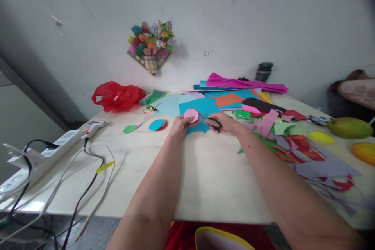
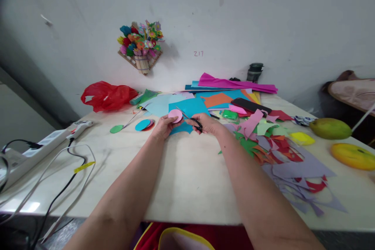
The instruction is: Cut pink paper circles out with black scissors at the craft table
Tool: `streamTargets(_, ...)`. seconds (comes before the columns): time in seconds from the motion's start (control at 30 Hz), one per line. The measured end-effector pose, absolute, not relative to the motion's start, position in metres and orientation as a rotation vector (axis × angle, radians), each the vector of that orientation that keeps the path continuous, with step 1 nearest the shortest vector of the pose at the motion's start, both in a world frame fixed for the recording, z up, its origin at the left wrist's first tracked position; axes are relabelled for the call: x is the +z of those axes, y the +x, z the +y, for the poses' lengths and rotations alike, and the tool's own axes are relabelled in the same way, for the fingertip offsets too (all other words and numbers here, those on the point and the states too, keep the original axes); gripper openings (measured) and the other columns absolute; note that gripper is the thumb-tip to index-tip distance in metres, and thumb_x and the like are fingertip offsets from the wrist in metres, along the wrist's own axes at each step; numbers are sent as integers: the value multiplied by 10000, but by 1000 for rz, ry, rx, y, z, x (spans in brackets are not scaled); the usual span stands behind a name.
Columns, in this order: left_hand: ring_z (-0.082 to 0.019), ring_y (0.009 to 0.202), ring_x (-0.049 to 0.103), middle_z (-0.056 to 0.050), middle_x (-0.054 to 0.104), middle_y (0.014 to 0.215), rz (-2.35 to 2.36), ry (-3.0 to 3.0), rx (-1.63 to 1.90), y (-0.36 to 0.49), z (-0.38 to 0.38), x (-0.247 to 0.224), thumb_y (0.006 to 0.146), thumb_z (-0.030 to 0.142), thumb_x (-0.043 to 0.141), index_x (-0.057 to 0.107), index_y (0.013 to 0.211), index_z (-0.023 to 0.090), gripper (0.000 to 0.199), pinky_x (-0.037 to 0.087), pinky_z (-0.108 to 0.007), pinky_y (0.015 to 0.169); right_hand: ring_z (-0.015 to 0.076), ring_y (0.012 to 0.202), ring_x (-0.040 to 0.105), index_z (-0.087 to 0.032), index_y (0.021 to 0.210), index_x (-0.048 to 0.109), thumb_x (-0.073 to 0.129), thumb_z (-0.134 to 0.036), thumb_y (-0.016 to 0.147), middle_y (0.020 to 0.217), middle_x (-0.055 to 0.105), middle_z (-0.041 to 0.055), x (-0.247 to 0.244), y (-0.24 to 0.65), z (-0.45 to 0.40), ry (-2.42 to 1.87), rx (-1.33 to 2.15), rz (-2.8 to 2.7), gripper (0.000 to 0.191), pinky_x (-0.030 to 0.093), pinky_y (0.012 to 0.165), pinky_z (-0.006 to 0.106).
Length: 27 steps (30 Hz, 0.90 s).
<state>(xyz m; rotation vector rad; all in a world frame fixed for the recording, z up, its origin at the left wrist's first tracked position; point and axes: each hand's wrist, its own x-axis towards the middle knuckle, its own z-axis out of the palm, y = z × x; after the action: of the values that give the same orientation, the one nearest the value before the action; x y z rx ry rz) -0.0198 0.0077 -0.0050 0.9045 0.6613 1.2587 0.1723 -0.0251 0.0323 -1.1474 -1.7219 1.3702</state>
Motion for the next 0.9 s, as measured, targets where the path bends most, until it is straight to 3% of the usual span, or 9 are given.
streamTargets(0.33, -267, 867, 686, -141, 717, 864, 665, 911, 1277, -22, 11, -9, 610, 118, 733, 675, 843, 50, 249, 541, -394, 856, 69, 331, 424, -175, 618, 483, 631, -326, 767, 452, 501, -24, 36, 172, -26, -1183, 1396, -1682, 259, 197, 306, 211)
streamTargets(0.53, -267, 872, 684, -145, 717, 877, 673, 907, 1288, -22, 11, -8, 616, 115, 723, 680, 828, 48, 226, 544, -387, 848, 66, 323, 401, -173, 607, 496, 644, -303, 741, 431, 494, -34, 34, 172, -24, -1169, 1446, -1605, 238, 308, 348, 208)
streamTargets(0.9, -277, 877, 684, -153, 709, 864, 684, 872, 1310, -22, 9, -6, 627, 105, 713, 673, 801, 38, 191, 532, -407, 884, 57, 345, 370, -166, 595, 514, 682, -254, 689, 436, 463, -50, 34, 173, -24, -1198, 1264, -1717, 211, 294, 347, 205)
